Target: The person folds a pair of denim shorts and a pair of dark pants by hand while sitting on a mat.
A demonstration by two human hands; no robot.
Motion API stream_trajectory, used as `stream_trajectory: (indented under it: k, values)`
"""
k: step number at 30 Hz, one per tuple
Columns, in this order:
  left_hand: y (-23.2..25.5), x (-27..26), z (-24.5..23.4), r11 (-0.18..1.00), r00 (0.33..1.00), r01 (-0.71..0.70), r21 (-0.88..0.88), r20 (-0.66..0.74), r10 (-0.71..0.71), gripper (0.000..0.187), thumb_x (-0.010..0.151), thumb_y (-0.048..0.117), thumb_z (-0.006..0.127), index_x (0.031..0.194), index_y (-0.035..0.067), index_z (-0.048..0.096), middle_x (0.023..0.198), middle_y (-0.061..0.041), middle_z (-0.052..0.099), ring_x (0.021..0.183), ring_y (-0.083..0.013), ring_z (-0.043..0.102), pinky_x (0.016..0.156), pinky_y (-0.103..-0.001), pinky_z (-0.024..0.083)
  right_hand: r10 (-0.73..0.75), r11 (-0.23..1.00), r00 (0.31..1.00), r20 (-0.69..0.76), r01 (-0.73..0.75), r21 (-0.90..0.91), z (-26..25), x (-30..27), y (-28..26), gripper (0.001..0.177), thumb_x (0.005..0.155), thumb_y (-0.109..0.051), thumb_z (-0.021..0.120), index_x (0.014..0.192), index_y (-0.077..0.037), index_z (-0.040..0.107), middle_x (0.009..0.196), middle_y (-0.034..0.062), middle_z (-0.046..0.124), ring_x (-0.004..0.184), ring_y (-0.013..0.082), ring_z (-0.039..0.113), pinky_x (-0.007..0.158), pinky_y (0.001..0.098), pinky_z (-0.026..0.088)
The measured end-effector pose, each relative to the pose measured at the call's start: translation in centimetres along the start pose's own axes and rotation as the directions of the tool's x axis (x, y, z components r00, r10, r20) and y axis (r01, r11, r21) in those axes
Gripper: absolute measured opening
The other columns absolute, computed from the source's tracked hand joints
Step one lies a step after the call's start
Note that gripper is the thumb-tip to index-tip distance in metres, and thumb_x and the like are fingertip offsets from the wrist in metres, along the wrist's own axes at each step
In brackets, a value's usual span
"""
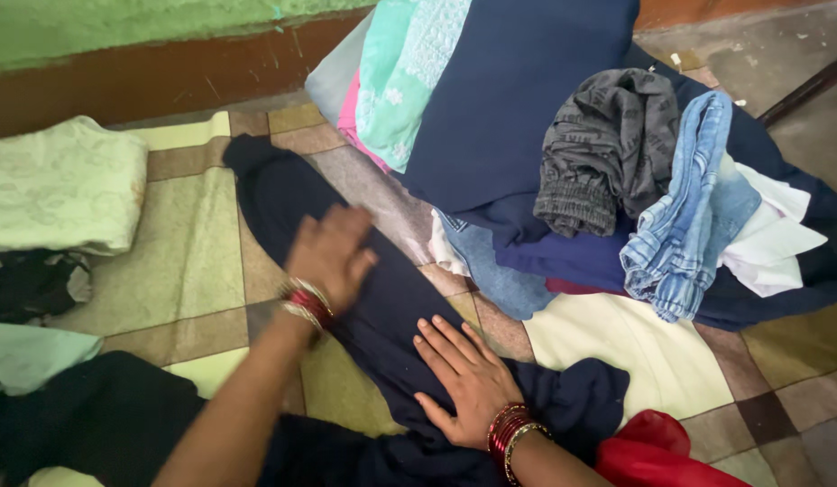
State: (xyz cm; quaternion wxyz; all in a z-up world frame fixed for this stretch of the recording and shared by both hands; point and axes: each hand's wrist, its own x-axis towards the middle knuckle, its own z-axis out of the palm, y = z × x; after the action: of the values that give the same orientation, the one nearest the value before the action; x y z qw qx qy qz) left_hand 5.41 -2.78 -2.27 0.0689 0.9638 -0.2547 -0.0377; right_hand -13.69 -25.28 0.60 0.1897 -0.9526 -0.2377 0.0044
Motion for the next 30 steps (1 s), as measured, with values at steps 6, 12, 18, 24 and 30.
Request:
stream_trajectory:
  k: [6, 12, 18, 24, 30]
  values:
    - [-5.9, 3.6, -0.3, 0.979, 0.958, 0.202, 0.018, -0.211, -0.194, 0.066, 0.099, 0.047, 0.042, 0.154, 0.011, 0.031, 0.162, -0.009, 0.031, 0.148, -0.028, 0.026, 0.115, -0.058, 0.017, -0.01, 1.0, 0.999, -0.03, 0.009, -0.021, 0.0, 0.0, -0.2, 0.069, 0.091, -0.043, 0.061, 0.145, -0.002, 0.049, 0.16, 0.0151, 0.038, 0.151, 0.03, 0.028, 0.121, 0.049, 0.018]
    - [6.2, -3.3, 2.5, 0.986, 0.961, -0.167, -0.027, -0.23, 0.156, 0.07, 0.1, 0.051, 0.042, 0.153, 0.005, 0.034, 0.162, -0.014, 0.034, 0.148, -0.0307, 0.029, 0.116, -0.056, 0.02, 0.001, 0.999, 0.999, -0.044, -0.003, -0.04, 0.2, -0.3, -0.3, 0.07, 0.091, -0.045, 0.06, 0.145, -0.001, 0.049, 0.159, 0.0161, 0.038, 0.151, 0.0306, 0.028, 0.121, 0.0485, 0.019]
    - [-1.5, -0.6, 0.9, 0.995, 0.986, 0.095, 0.015, -0.136, -0.092, 0.066, 0.099, 0.052, 0.045, 0.156, 0.019, 0.038, 0.166, -0.008, 0.031, 0.153, -0.0282, 0.025, 0.121, -0.059, 0.017, -0.002, 0.999, 0.999, -0.04, 0.0, -0.044, 0.2, -0.2, -0.2, 0.07, 0.092, -0.045, 0.06, 0.145, -0.001, 0.049, 0.16, 0.0161, 0.038, 0.15, 0.031, 0.028, 0.122, 0.0482, 0.018]
    - [-4.7, 2.2, -1.5, 0.959, 0.964, 0.264, 0.1, -0.052, -0.26, 0.07, 0.102, 0.053, 0.038, 0.159, 0.013, 0.028, 0.169, -0.005, 0.021, 0.155, -0.026, 0.019, 0.121, -0.059, 0.014, -0.03, 0.998, 0.998, -0.047, 0.027, -0.062, 0.1, 0.3, -0.2, 0.071, 0.09, -0.044, 0.059, 0.146, -0.001, 0.049, 0.16, 0.0156, 0.038, 0.151, 0.0302, 0.029, 0.122, 0.0473, 0.018]
    - [5.3, -6.4, 1.6, 0.99, 0.994, 0.106, -0.095, -0.01, -0.108, 0.075, 0.1, 0.057, 0.039, 0.158, 0.011, 0.028, 0.168, -0.009, 0.021, 0.155, -0.0261, 0.015, 0.123, -0.054, 0.011, -0.006, 0.998, 1.0, -0.024, 0.005, -0.064, -0.1, 0.2, -0.6, 0.07, 0.09, -0.045, 0.061, 0.145, -0.002, 0.049, 0.16, 0.0154, 0.038, 0.15, 0.0306, 0.029, 0.122, 0.0476, 0.019]
